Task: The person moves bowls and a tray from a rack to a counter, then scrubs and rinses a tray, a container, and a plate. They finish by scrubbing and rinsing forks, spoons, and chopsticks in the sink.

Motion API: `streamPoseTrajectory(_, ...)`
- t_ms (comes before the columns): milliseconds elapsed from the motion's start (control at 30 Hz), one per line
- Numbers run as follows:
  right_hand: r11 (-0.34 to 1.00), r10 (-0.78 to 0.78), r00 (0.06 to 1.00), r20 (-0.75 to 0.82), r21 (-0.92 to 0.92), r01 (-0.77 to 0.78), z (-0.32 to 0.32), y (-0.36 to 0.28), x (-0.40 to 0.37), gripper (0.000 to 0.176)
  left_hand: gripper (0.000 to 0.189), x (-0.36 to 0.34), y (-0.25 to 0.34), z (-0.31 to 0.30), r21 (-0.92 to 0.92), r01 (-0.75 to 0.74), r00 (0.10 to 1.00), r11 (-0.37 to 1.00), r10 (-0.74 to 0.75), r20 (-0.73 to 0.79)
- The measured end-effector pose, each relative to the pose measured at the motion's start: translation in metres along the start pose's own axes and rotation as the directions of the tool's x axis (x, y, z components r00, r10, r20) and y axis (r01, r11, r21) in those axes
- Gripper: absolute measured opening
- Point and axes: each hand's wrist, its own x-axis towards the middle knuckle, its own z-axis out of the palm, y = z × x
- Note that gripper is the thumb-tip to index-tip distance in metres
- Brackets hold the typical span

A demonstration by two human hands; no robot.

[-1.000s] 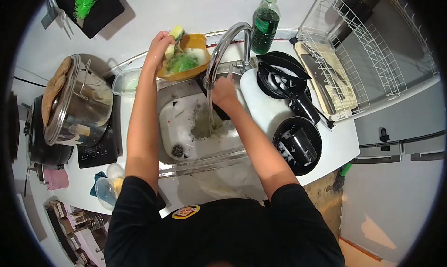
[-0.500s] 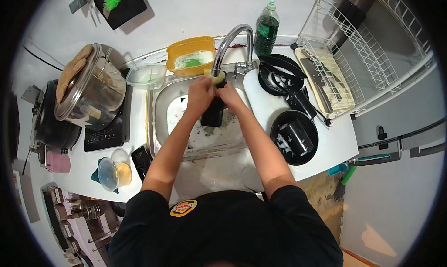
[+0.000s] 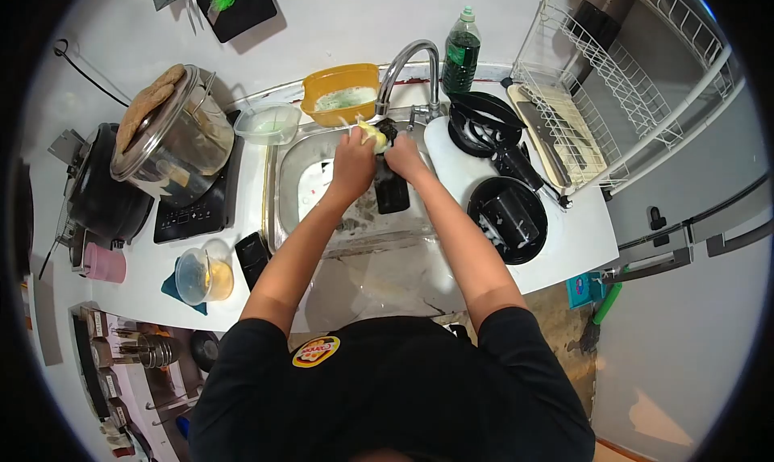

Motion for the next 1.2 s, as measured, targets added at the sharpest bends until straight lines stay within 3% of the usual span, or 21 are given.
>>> streamPoseTrajectory(33,0.988,-0.118,0.983,-0.142,-0.114,0.102,0.001,0.0,0.0,0.031,0.013,-0.001,0.003,-0.001,0.036,0.039,0.999,0.999,-0.04,0.028)
streamPoseTrajectory(67,0.991,0.055,0.993,-0.101,0.128,-0.042,0.001,-0.001,0.0,0.034,0.014,-0.001,0.008,-0.003,-0.047,-0.014,1.0,0.999,0.013,-0.01)
streamPoseTrajectory(167,0.938,0.094,0.975,-0.2,0.347,-0.019,0.019,0.013,0.0,0.036,0.014,0.005,0.009,0.002,-0.231,-0.107,0.993,0.967,0.091,-0.075)
streamPoseTrajectory(200,0.832,0.087,0.992,-0.095,0.554,-0.02,0.028,0.023,0.007,0.037,0.013,0.008,0.01,0.003,-0.216,-0.104,0.99,0.971,0.08,-0.119)
streamPoseTrajectory(300,0.957,0.111,0.99,-0.091,0.278,-0.082,0.004,-0.006,-0.013,0.039,0.013,0.009,0.017,-0.007,-0.053,-0.071,0.986,0.996,0.062,-0.155)
streamPoseTrajectory(400,0.965,0.095,0.981,-0.172,0.256,-0.048,0.002,0.007,-0.007,0.031,0.009,0.003,0.012,-0.003,0.037,-0.095,0.995,0.995,0.095,-0.015)
streamPoseTrajectory(500,0.769,0.103,0.994,-0.028,0.637,-0.062,-0.001,0.033,0.01,0.024,0.005,-0.007,0.022,-0.003,-0.262,-0.013,0.998,0.965,-0.004,-0.067)
streamPoseTrajectory(533,0.608,0.091,0.986,0.142,0.776,-0.167,-0.004,0.035,0.009,0.02,0.005,-0.011,0.03,-0.002,-0.307,-0.029,0.998,0.951,0.012,-0.057)
streamPoseTrajectory(567,0.445,0.153,0.987,0.045,0.889,-0.11,0.008,0.033,0.011,0.021,0.006,-0.012,0.033,-0.004,-0.25,-0.021,0.999,0.968,0.008,-0.053)
streamPoseTrajectory(600,0.672,0.046,0.998,-0.048,0.741,0.005,0.006,0.033,0.012,0.021,0.007,-0.01,0.035,-0.006,-0.192,-0.018,0.999,0.981,0.008,-0.053)
streamPoseTrajectory(633,0.767,-0.012,0.989,-0.145,0.633,0.102,0.003,0.028,0.01,0.021,0.008,-0.009,0.037,-0.007,-0.135,-0.015,0.998,0.991,0.008,-0.055)
streamPoseTrajectory(667,0.845,-0.07,0.968,-0.24,0.502,0.185,0.0,0.022,0.007,0.021,0.011,-0.01,0.039,-0.009,-0.04,0.004,0.999,0.999,-0.005,-0.035)
streamPoseTrajectory(733,0.856,-0.048,0.874,-0.484,0.431,0.286,0.0,0.004,0.003,0.022,0.011,-0.018,0.039,-0.009,-0.051,0.061,0.998,0.997,-0.061,0.009)
streamPoseTrajectory(833,0.72,0.078,0.944,-0.319,0.673,0.168,0.008,0.032,0.034,0.018,0.019,-0.03,0.046,-0.004,-0.236,0.076,0.997,0.969,-0.074,0.019)
streamPoseTrajectory(867,0.593,0.062,0.995,-0.079,0.805,0.027,-0.002,0.033,0.031,0.013,0.022,-0.035,0.059,-0.011,-0.261,0.045,0.998,0.964,-0.052,-0.019)
streamPoseTrajectory(900,0.535,0.13,0.991,0.019,0.841,-0.086,-0.004,0.032,0.027,0.011,0.024,-0.039,0.072,-0.018,-0.288,0.012,0.998,0.957,-0.03,-0.056)
streamPoseTrajectory(967,0.387,0.241,0.945,0.222,0.871,-0.303,-0.014,0.008,0.007,0.009,0.038,-0.041,0.071,-0.021,-0.098,0.01,0.999,0.995,-0.006,0.035)
streamPoseTrajectory(1033,0.337,0.177,0.929,0.326,0.867,-0.368,-0.008,0.015,0.013,0.015,0.044,-0.037,0.051,-0.007,0.059,-0.004,0.992,0.998,-0.003,0.126)
streamPoseTrajectory(1067,0.318,0.136,0.908,0.396,0.851,-0.419,-0.012,0.013,0.014,0.02,0.044,-0.029,0.051,-0.018,0.008,-0.018,0.998,1.0,0.017,0.068)
streamPoseTrajectory(1100,0.3,0.094,0.88,0.466,0.829,-0.471,-0.014,0.011,0.013,0.025,0.041,-0.02,0.048,-0.031,-0.091,0.002,0.994,0.996,0.008,0.113)
streamPoseTrajectory(1200,0.094,-0.083,0.81,0.581,0.813,-0.574,-0.052,-0.03,-0.022,0.052,0.031,0.014,0.035,-0.08,-0.446,0.057,0.983,0.893,0.027,0.18)
